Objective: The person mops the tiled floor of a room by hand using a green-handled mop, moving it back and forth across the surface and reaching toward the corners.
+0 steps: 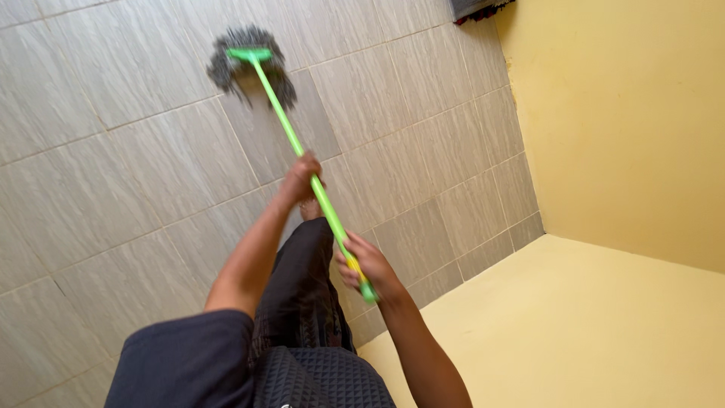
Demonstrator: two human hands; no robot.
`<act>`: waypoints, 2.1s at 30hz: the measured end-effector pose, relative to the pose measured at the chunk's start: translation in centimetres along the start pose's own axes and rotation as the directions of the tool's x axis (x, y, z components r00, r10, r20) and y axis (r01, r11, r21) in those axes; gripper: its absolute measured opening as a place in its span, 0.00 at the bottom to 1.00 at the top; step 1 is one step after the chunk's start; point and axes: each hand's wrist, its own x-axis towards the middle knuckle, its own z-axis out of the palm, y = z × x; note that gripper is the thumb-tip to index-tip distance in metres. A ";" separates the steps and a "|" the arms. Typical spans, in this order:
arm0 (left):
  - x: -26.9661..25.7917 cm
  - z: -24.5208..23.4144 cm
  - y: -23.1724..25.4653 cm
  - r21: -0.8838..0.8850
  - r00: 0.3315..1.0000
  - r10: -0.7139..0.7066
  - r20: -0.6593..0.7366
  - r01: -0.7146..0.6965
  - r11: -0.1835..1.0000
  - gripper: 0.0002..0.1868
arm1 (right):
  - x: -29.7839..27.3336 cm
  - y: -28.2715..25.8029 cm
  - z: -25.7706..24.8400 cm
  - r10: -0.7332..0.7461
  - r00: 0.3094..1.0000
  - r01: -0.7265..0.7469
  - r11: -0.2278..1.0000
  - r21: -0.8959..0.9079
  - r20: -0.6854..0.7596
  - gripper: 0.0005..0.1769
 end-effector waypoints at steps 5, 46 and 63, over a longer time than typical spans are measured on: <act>8.1 -4.8 -6.6 0.376 0.939 -0.344 0.022 0.311 0.873 0.17 | 12.0 -6.3 1.8 -0.034 0.995 0.034 0.999 -0.001 0.098 0.22; 15.3 23.4 20.2 0.086 0.872 -0.348 0.344 0.340 0.937 0.15 | -19.4 -25.3 -13.8 0.212 0.897 -0.256 0.964 -0.066 -0.388 0.33; 25.8 20.9 5.1 0.658 0.726 -0.681 0.098 0.466 0.591 0.40 | 4.9 -29.9 -25.1 0.075 0.996 -0.067 0.987 -0.147 0.053 0.34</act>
